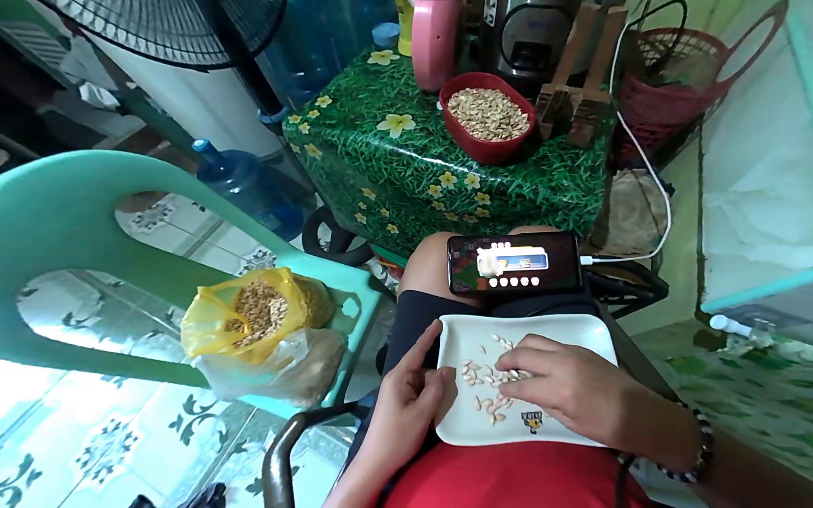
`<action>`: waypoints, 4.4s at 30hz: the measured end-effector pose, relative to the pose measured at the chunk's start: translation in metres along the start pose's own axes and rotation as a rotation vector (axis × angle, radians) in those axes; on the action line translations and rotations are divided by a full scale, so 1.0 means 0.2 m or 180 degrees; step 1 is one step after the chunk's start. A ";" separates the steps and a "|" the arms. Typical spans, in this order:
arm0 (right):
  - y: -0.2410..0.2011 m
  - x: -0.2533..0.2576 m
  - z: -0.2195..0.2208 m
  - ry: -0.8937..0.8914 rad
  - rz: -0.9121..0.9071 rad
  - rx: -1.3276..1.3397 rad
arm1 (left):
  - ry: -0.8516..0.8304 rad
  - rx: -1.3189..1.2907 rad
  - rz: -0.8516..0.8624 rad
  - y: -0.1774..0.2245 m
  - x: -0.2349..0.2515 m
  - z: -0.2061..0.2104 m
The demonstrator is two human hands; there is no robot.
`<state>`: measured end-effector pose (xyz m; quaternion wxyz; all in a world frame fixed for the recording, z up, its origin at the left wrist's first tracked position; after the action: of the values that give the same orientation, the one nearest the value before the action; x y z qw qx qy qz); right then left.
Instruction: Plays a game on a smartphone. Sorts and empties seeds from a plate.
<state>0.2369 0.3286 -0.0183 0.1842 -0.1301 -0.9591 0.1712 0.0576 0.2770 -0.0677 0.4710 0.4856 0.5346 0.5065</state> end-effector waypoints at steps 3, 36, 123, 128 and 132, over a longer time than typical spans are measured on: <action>0.01 -0.01 -0.03 0.0176 0.0024 0.0136 | -0.0007 0.0014 0.0003 0.00 0.00 0.00; 0.14 -0.10 -0.06 -0.0316 0.1012 0.0617 | 0.0031 0.0015 0.0024 -0.01 0.00 0.00; -0.05 0.06 0.01 -0.0035 0.0131 0.0280 | 0.0041 0.0067 0.0041 0.00 0.00 0.00; -0.08 0.08 0.10 -0.0478 -0.0043 0.0001 | 0.0031 0.0051 0.0046 0.00 0.00 0.00; -0.06 0.06 0.06 -0.0152 -0.0201 -0.0003 | 0.0014 0.0039 0.0051 0.00 0.00 0.00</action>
<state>0.2191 0.3175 -0.0204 0.1666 -0.0958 -0.9669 0.1680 0.0573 0.2770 -0.0679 0.4628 0.4916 0.5348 0.5081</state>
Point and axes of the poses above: each hand's wrist, its own x-axis towards the middle knuckle, its own z-axis out of the palm, y = z × x, the point moved 7 cm from there along x, towards the middle knuckle, and after that the axes turned 2 degrees about y, right-handed, at the moved point
